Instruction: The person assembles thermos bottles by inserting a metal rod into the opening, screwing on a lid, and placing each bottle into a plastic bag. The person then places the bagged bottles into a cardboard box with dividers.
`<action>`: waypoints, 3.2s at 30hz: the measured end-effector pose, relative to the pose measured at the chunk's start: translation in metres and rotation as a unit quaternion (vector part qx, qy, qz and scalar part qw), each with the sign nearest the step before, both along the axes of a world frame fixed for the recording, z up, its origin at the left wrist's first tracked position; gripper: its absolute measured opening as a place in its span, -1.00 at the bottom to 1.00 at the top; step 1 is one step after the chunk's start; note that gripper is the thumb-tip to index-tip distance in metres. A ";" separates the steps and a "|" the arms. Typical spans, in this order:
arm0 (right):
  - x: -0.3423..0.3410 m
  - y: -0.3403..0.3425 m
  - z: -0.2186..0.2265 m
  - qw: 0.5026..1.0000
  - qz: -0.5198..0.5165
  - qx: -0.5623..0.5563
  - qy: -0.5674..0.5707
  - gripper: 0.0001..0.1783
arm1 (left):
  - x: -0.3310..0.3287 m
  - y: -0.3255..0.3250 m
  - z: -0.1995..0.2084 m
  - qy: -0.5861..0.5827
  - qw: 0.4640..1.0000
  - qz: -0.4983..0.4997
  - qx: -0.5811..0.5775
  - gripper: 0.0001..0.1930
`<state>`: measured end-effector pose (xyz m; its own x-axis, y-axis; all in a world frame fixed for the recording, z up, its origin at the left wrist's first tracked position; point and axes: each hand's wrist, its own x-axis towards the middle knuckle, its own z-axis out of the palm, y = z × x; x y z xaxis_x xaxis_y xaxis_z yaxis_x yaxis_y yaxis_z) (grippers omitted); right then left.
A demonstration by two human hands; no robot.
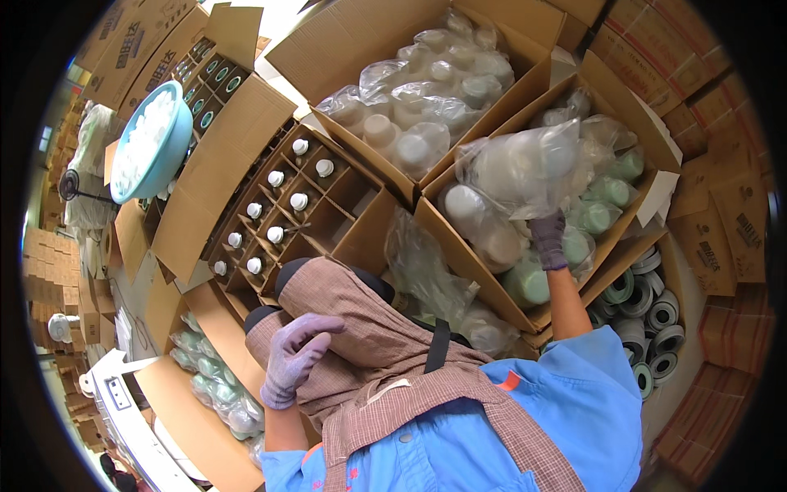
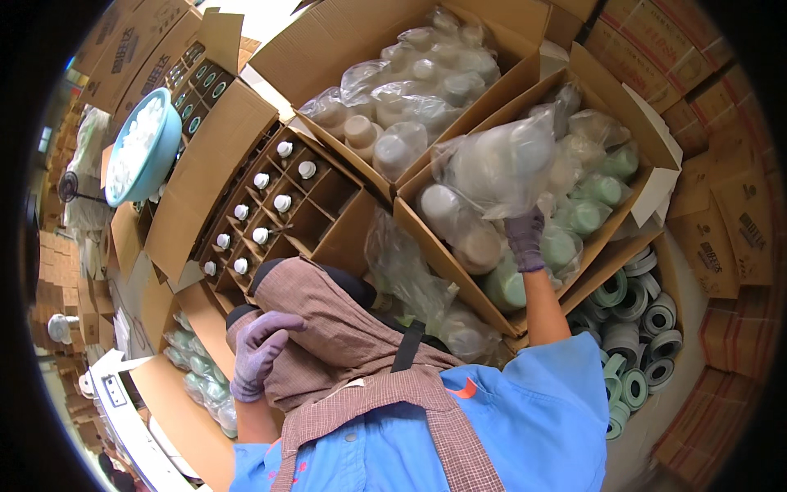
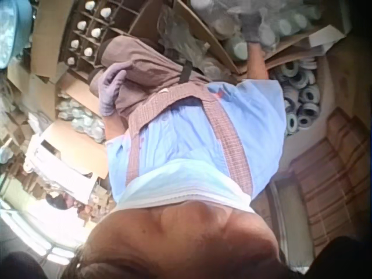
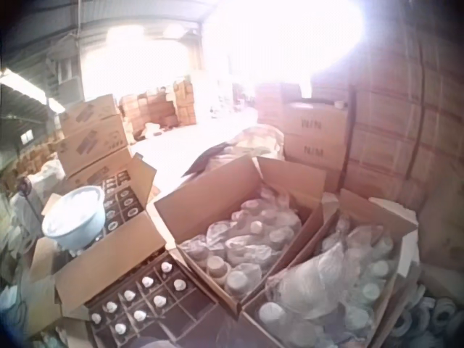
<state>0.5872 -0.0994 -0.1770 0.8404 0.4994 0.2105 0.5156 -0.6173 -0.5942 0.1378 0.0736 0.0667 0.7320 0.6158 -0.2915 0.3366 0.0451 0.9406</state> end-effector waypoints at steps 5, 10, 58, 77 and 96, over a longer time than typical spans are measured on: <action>0.021 0.021 -0.017 0.997 0.051 -0.054 0.023 -0.67 | -0.023 0.009 -0.015 0.011 0.996 0.091 0.012 -0.77; 0.035 0.057 0.021 0.971 0.192 -0.141 -0.011 -0.72 | -0.038 0.021 -0.025 0.009 0.988 0.150 0.042 -0.73; 0.181 0.018 -0.046 0.903 -0.002 0.040 0.427 -0.54 | -0.056 0.017 -0.021 -0.098 0.970 0.221 0.003 -0.68; -0.291 0.228 0.171 0.564 0.789 0.141 0.196 -0.82 | -0.143 0.070 -0.063 -0.184 0.898 0.312 0.250 -0.75; -0.481 0.451 -0.051 0.663 0.705 -0.205 -0.145 -0.38 | -0.172 0.038 -0.082 -0.263 0.912 0.299 0.102 -0.53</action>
<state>0.1062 0.3518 -0.2284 -0.5683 0.8115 -0.1358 0.8085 0.5202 -0.2752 -0.0347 0.1119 -0.0157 0.2541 0.9524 0.1683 -0.1897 -0.1216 0.9743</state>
